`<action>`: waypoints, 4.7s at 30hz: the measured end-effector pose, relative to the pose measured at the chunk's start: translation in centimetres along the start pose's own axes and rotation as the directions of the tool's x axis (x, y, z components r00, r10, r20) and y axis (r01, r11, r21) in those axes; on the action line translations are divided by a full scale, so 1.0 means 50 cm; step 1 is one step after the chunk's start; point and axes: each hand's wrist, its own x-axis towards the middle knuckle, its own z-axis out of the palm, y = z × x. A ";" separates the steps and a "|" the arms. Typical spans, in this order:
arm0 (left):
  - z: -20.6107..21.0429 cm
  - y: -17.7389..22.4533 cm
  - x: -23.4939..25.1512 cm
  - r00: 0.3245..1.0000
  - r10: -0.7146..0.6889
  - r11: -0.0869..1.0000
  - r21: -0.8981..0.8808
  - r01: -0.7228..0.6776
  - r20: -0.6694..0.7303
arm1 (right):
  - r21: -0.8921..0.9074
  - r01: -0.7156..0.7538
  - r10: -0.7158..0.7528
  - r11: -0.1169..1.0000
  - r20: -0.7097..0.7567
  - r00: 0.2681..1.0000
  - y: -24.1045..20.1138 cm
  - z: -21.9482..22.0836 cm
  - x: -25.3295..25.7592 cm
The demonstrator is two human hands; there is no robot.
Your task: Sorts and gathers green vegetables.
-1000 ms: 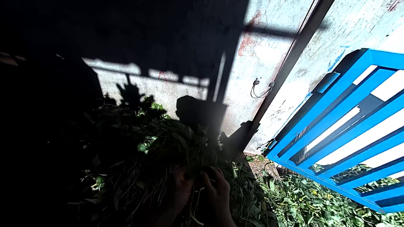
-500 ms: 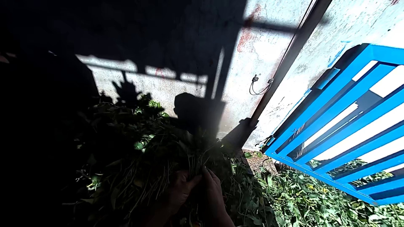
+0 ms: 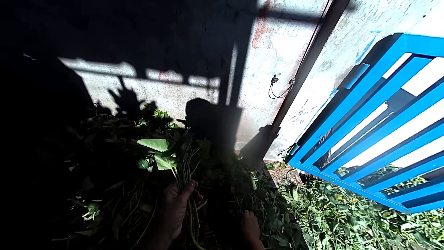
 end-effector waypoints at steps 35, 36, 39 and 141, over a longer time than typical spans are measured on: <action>0.034 -0.028 0.016 0.986 -0.116 0.991 -0.087 0.106 -0.118 | 0.879 0.421 -0.369 0.225 -0.323 0.872 0.019 -0.152 -0.300; 0.034 -0.031 0.016 0.986 -0.118 0.990 -0.085 0.109 -0.114 | 0.887 0.415 -0.381 0.202 -0.319 0.868 0.017 -0.148 -0.305; 0.035 -0.037 0.016 0.987 -0.129 0.989 -0.080 0.121 -0.092 | 0.895 0.419 -0.411 0.154 -0.327 0.851 0.013 -0.139 -0.315; 0.032 -0.033 0.014 0.996 -0.072 0.995 0.067 0.069 0.044 | 0.177 0.872 -0.447 0.456 -0.802 0.397 -0.214 -0.191 -0.341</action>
